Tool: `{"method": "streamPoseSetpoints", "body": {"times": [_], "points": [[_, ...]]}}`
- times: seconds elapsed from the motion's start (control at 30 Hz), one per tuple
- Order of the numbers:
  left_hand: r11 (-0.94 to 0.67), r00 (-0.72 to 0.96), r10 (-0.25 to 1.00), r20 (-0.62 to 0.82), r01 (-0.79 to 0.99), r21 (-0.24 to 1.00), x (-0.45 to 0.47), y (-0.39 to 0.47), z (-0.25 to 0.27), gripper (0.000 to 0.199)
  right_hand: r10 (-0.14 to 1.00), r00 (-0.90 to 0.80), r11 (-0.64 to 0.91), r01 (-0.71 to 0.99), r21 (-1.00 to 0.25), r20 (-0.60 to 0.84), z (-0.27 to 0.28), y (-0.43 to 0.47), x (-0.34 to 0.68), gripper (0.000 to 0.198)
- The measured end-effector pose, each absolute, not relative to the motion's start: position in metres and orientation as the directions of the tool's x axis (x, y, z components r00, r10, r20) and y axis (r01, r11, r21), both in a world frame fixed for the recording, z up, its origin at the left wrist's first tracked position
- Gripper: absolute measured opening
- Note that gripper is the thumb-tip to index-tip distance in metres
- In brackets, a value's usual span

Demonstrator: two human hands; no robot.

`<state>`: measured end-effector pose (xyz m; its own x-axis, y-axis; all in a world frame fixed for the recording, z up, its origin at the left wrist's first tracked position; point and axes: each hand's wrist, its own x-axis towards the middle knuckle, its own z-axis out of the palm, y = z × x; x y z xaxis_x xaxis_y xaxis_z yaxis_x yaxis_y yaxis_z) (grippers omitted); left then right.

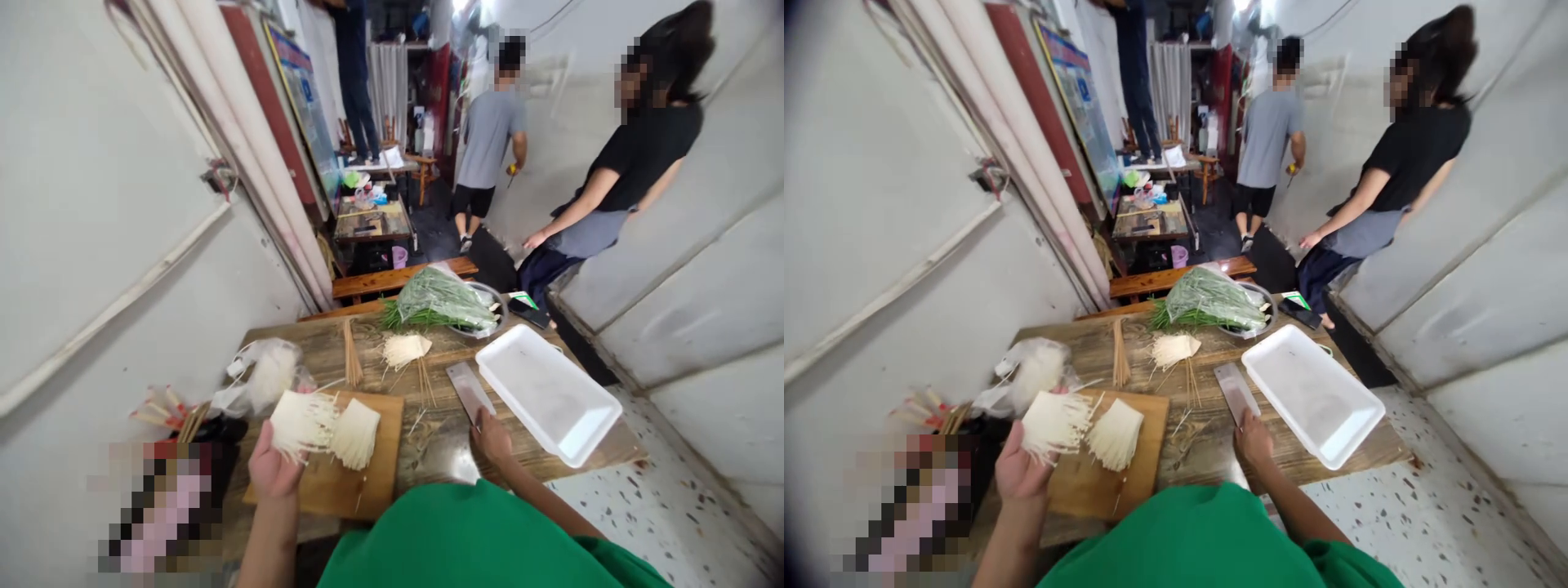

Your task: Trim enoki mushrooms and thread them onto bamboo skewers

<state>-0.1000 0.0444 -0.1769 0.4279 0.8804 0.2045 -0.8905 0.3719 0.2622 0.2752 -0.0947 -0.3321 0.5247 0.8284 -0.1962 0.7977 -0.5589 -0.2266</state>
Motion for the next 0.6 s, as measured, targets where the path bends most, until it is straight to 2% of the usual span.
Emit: {"method": "streamPoseSetpoints", "body": {"times": [0.1,0.27,0.47,0.6], "points": [[0.286,0.329,0.936,0.129,-0.920,0.269,-0.106,0.038,-0.175,0.055,0.851,0.472,-0.516,0.831,-0.207,-0.230,-0.325,-0.098,0.278,0.031],[0.203,0.215,0.977,0.012,-0.939,0.279,-0.110,0.024,-0.166,0.054,0.907,0.350,-0.400,0.889,-0.224,-0.233,-0.296,-0.072,0.272,0.035],[0.283,0.296,0.955,0.009,-0.921,0.266,-0.108,0.010,-0.165,0.049,0.954,0.037,-0.152,0.915,-0.374,-0.297,-0.266,0.022,0.218,0.026],[0.319,0.341,0.939,0.047,-0.914,0.251,-0.104,0.003,-0.164,0.049,0.928,-0.104,-0.076,0.886,-0.457,-0.357,-0.261,0.090,0.165,0.026]]}}
